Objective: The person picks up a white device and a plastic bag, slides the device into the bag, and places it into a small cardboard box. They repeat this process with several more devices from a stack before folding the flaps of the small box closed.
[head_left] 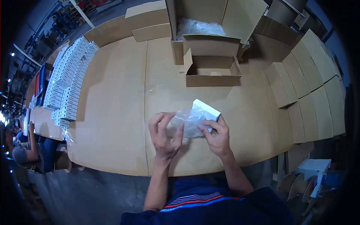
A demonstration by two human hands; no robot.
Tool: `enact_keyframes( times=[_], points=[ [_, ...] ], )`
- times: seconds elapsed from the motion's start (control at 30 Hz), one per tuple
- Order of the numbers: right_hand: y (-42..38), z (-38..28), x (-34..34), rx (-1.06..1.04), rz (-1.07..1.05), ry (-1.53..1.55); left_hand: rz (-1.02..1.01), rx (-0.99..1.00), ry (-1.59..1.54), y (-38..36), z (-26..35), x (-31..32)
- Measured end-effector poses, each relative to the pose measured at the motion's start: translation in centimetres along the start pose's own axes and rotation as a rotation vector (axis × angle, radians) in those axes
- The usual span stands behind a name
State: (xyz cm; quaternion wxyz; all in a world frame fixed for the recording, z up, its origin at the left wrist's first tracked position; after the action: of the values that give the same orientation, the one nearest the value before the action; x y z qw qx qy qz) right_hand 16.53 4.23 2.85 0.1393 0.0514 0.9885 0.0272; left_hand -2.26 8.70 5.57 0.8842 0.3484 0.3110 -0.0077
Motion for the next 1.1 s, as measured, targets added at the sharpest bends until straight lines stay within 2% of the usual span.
enact_keyframes(
  times=[0.07, 0.17, 0.3, 0.4, 0.5, 0.53, 0.63, 0.67, 0.77, 0.8, 0.93, 1.03, 1.07, 1.1],
  points=[
    [0.0, 0.3, -0.1, -0.113, -0.004, -0.113, -0.155, 0.090, 0.047, 1.3, 1.8, 0.0],
    [0.0, -0.8, -0.4, -0.239, -0.013, -0.187, -0.280, 0.168, 0.077, 1.7, 1.6, 1.2],
    [0.0, -1.3, -0.8, -0.322, -0.043, -0.241, -0.264, 0.211, 0.033, 1.8, 0.8, 2.2],
    [-0.1, -1.4, -1.2, -0.305, -0.042, -0.233, -0.267, 0.157, -0.029, 2.1, 0.9, 2.3],
    [-0.3, -1.5, -1.7, -0.150, -0.141, -0.201, -0.325, -0.006, -0.033, 1.7, 0.7, 2.3],
    [-0.3, -1.4, -1.9, -0.134, -0.155, -0.215, -0.340, -0.050, -0.114, 1.8, 0.3, 2.5],
    [-0.6, -0.9, -2.4, -0.093, -0.168, -0.234, -0.553, -0.357, -0.439, 3.0, 0.3, 2.0],
    [-0.7, -0.7, -2.5, -0.083, -0.145, -0.231, -0.731, -0.338, -0.375, 3.4, 0.3, 1.2],
    [-0.8, -0.7, -3.0, -0.052, -0.149, -0.235, -0.736, -0.215, -0.364, 2.9, -0.6, 1.6],
    [-0.9, -0.8, -3.1, -0.043, -0.165, -0.236, -0.750, -0.256, -0.398, 3.1, -0.5, 1.4],
    [-1.0, -1.3, -3.5, -0.032, -0.176, -0.262, -0.540, -0.181, -0.325, 3.5, -0.7, 1.3],
    [-1.1, -1.2, -3.6, 0.008, -0.147, -0.200, -0.406, -0.368, -0.365, 3.9, -0.5, 0.0],
    [-1.1, -1.1, -3.5, 0.043, -0.123, -0.166, -0.287, -0.408, -0.381, 3.4, -1.3, -0.2],
    [-1.1, -1.0, -3.4, 0.076, -0.097, -0.133, -0.096, -0.365, -0.438, 2.9, -2.4, 0.1]
  ],
)
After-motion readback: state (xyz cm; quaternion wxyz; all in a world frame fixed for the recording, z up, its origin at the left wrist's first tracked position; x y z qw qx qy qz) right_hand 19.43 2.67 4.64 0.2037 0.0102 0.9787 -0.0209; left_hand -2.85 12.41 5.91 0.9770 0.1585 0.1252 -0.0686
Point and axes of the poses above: each hand's wrist, its own y-axis towards the middle knuckle, its own x-axis out of the palm, z = x × y, the point moved 3 cm from there along y, towards the middle knuckle, and after that the axes turned 12 degrees about -z, right-handed, at the moved point
